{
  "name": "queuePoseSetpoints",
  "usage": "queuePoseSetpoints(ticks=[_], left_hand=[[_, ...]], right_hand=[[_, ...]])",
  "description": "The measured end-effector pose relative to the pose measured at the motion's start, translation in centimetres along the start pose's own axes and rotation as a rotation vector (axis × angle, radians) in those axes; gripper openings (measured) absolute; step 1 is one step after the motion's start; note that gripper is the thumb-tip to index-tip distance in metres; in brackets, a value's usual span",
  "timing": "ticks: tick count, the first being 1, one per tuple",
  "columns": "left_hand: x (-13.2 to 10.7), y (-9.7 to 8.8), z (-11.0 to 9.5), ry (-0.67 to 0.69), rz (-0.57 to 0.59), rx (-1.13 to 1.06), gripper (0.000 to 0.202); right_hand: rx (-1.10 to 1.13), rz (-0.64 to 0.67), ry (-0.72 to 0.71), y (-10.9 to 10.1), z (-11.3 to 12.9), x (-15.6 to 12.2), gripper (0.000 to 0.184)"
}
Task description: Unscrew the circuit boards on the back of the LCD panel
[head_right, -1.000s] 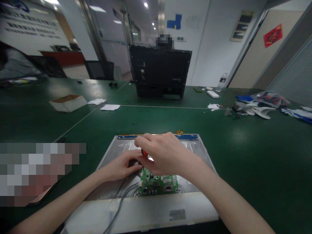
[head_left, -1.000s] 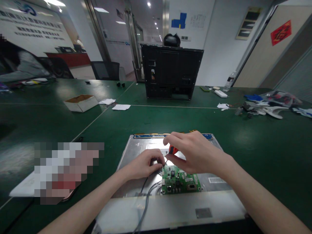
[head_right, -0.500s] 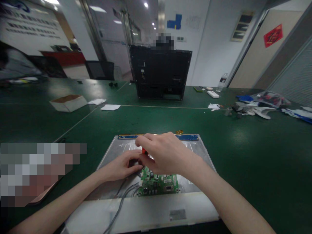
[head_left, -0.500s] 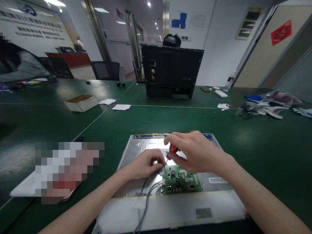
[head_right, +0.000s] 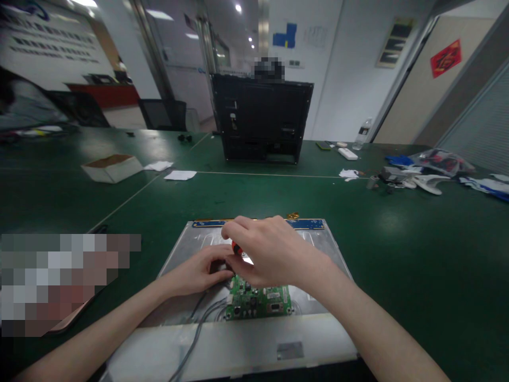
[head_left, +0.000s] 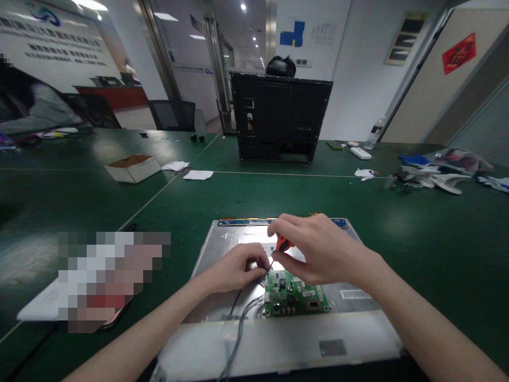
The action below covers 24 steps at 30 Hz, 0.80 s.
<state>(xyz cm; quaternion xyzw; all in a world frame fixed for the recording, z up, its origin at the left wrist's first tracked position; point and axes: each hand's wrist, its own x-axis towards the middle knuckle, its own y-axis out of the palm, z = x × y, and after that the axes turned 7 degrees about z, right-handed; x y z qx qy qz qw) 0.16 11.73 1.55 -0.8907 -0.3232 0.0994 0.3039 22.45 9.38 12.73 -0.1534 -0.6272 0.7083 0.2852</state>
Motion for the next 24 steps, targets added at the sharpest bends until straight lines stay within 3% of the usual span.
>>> queuePoseSetpoints(ticks=[24], left_hand=[[-0.02, 0.14, 0.15, 0.011, -0.017, 0.026, 0.01]], right_hand=[[-0.013, 0.034, 0.027, -0.01, 0.2, 0.12, 0.017]])
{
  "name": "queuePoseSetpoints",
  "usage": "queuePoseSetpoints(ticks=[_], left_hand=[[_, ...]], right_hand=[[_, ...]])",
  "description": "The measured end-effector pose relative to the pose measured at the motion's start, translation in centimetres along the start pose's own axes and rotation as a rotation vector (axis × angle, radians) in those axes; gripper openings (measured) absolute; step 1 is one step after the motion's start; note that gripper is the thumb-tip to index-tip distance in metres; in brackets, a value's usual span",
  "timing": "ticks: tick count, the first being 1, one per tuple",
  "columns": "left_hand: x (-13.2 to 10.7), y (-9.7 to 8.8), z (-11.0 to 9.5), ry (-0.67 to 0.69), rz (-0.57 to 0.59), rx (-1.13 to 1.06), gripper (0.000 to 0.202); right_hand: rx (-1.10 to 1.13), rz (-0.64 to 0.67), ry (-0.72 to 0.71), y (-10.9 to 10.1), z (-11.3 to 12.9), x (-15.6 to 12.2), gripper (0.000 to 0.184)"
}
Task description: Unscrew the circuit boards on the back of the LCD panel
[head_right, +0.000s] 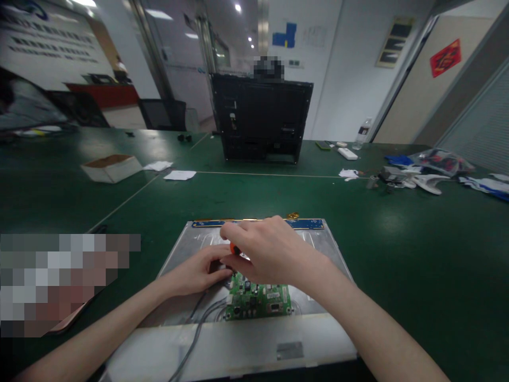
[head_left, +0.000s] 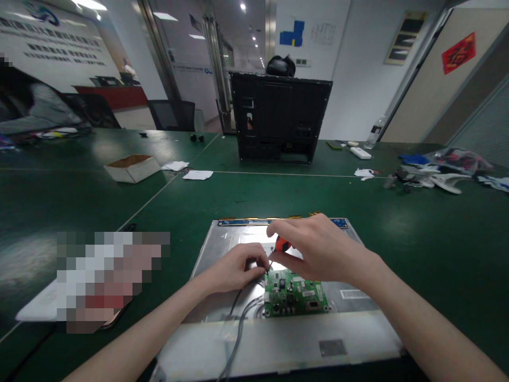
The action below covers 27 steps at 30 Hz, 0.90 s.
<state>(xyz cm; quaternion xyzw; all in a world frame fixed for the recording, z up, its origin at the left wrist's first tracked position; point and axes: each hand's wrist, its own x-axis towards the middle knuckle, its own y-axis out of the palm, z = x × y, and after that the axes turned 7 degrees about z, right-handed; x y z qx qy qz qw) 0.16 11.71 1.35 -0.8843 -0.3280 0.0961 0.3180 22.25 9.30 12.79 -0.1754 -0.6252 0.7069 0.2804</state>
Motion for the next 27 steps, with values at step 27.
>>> queuePoseSetpoints(ticks=[27], left_hand=[[0.1, -0.16, -0.35, -0.008, 0.011, -0.013, 0.01]], right_hand=[[0.081, 0.014, -0.066, -0.19, 0.27, -0.27, 0.022]])
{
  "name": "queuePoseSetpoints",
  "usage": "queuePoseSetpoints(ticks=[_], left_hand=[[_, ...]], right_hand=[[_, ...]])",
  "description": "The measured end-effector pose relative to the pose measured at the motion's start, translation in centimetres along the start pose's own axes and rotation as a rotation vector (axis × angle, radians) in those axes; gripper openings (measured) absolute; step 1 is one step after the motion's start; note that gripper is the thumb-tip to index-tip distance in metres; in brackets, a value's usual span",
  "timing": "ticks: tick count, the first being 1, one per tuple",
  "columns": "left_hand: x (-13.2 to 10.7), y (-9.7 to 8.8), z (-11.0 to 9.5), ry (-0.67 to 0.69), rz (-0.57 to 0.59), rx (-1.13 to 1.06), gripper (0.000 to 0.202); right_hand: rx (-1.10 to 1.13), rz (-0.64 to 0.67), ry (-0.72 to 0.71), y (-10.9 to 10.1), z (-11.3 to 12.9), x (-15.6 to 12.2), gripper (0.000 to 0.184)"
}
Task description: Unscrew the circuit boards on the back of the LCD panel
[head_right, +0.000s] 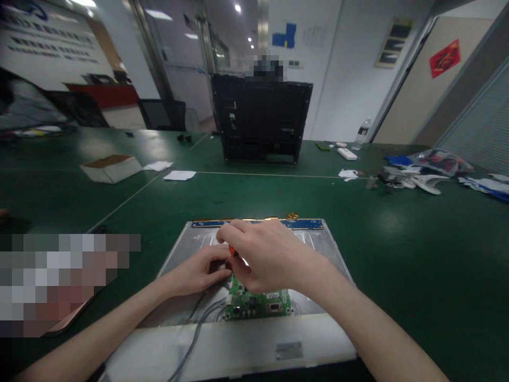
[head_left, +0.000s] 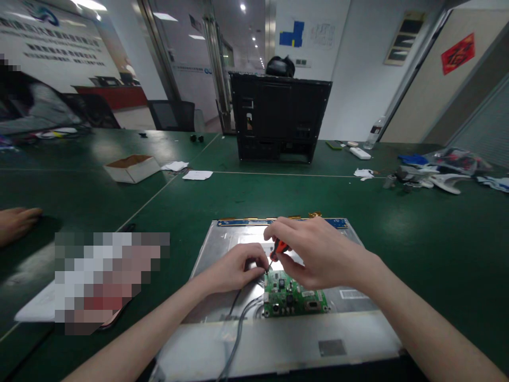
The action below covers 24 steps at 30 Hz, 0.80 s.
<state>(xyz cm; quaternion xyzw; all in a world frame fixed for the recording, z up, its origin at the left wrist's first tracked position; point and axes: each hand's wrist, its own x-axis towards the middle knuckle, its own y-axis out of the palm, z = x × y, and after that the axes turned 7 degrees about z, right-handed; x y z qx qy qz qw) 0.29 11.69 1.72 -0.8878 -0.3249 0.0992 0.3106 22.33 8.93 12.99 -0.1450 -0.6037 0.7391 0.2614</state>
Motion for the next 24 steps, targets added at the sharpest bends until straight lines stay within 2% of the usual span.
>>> queuePoseSetpoints(ticks=[14, 24], left_hand=[[-0.16, 0.15, 0.38, -0.022, 0.003, 0.036, 0.014], [-0.13, 0.08, 0.28, -0.014, 0.005, 0.001, 0.013]], right_hand=[[-0.105, -0.03, 0.055, 0.43, -0.29, 0.24, 0.013], [-0.036, -0.017, 0.029, -0.06, 0.01, 0.07, 0.021]])
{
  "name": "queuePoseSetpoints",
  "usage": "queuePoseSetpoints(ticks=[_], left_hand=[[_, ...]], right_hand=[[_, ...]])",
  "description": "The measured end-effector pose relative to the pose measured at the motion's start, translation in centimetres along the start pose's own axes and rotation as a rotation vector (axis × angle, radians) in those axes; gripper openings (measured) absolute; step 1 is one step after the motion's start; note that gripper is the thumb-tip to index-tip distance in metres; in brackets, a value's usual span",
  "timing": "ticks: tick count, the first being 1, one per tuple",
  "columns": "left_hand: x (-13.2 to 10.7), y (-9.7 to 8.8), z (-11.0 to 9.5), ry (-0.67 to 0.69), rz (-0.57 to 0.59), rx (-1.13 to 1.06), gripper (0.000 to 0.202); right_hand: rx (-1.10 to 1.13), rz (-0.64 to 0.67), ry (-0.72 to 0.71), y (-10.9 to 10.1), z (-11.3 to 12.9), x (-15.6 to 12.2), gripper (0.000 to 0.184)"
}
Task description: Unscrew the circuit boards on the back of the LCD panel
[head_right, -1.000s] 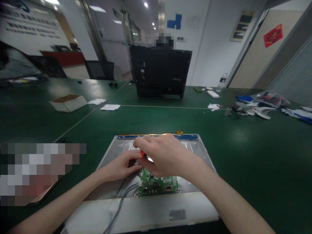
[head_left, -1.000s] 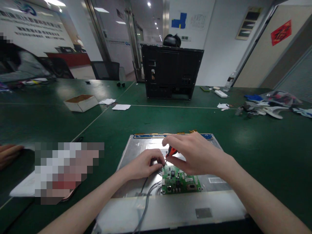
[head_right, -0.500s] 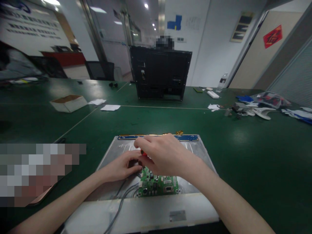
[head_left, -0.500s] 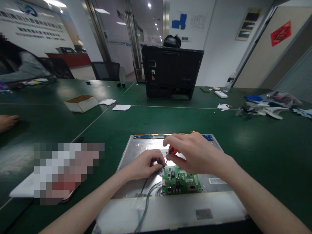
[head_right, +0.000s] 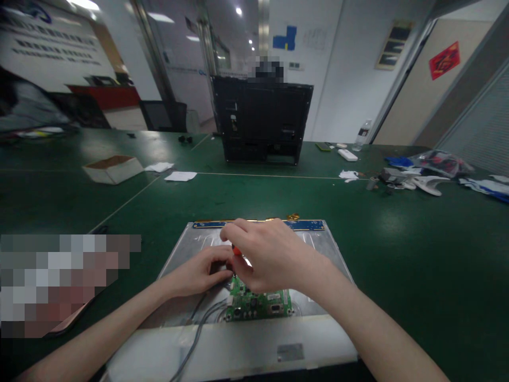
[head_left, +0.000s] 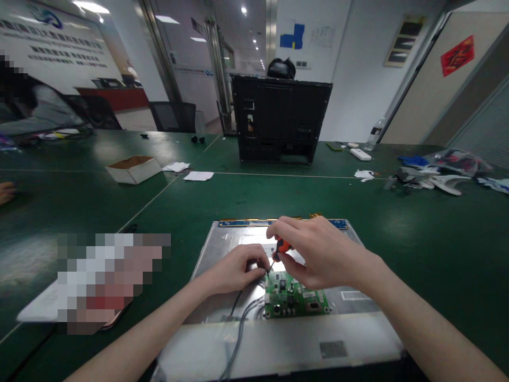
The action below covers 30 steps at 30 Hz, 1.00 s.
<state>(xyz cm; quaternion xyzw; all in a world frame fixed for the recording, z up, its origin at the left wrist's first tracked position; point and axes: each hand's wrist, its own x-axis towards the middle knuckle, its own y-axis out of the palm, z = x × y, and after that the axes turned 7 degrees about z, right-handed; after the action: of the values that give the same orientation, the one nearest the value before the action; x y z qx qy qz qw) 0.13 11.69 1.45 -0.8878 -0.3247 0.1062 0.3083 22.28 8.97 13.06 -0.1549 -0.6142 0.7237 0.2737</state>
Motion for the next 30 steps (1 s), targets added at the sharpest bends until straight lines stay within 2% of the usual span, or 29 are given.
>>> queuePoseSetpoints(ticks=[15, 22, 30], left_hand=[[0.08, -0.07, -0.08, -0.013, 0.0, 0.001, 0.012], [0.01, 0.06, 0.11, 0.017, -0.023, 0.014, 0.012], [-0.01, 0.26, 0.3, 0.032, -0.028, 0.018, 0.01]], right_hand=[[-0.017, -0.004, 0.067, 0.23, 0.09, 0.19, 0.029], [-0.064, -0.027, 0.024, 0.49, -0.24, 0.18, 0.016], [-0.003, -0.036, -0.017, 0.73, -0.29, 0.16, 0.021]])
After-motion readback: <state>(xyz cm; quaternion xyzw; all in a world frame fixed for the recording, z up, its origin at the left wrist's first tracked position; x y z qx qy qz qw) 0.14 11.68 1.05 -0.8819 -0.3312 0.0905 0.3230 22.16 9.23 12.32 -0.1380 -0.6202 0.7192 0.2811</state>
